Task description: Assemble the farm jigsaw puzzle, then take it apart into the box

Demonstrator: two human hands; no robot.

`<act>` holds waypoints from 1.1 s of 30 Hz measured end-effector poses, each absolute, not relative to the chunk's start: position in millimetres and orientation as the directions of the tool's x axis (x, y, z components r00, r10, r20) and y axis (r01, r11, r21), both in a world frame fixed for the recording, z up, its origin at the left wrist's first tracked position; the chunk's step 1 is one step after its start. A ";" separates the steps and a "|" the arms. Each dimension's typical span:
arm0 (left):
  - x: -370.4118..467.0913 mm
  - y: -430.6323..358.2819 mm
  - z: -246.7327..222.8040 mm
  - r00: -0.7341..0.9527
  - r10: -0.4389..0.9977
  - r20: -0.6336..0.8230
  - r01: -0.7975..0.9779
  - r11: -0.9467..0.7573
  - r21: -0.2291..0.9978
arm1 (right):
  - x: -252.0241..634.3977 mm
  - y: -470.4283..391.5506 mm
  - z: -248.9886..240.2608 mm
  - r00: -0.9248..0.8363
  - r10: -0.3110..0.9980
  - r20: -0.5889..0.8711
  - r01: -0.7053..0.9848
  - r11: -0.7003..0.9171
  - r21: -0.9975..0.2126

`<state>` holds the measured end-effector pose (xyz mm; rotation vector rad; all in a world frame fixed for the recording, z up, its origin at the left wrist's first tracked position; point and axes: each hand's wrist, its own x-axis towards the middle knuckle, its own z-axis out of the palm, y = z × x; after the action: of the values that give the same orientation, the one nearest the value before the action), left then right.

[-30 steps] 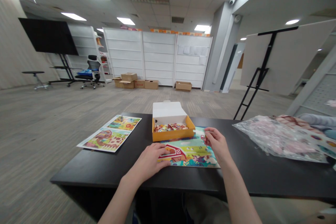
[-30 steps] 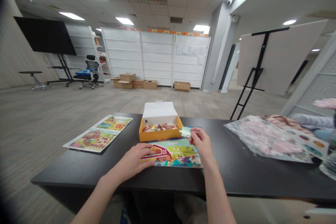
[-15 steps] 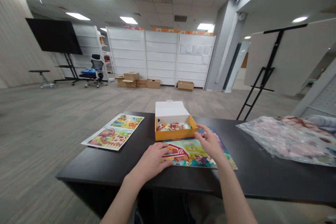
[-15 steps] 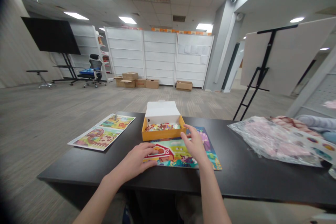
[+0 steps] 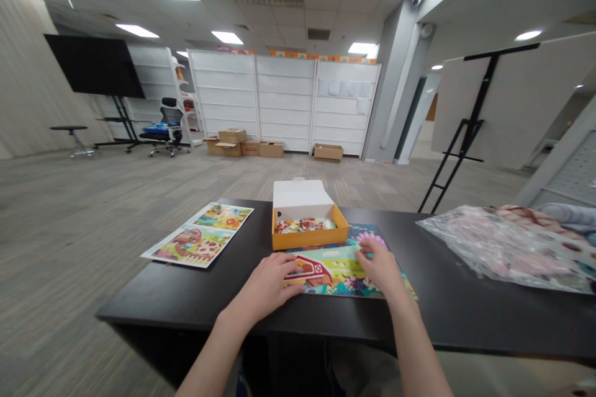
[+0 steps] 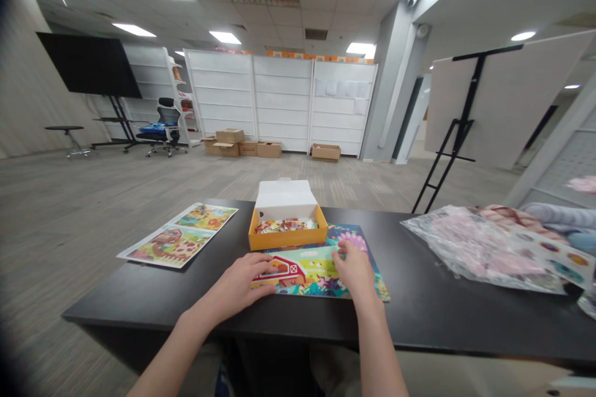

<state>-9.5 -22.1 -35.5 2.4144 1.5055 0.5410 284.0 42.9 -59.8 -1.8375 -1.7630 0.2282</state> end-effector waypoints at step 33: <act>-9.4 -20.2 -40.1 0.383 0.905 0.187 0.813 -0.426 0.397 | 310.1 39.1 -67.5 0.023 0.980 0.198 0.630 0.140 -0.764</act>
<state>-9.4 -20.2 -40.1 2.4034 1.5244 0.5560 310.1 39.1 -67.5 -1.5698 -1.6878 0.6057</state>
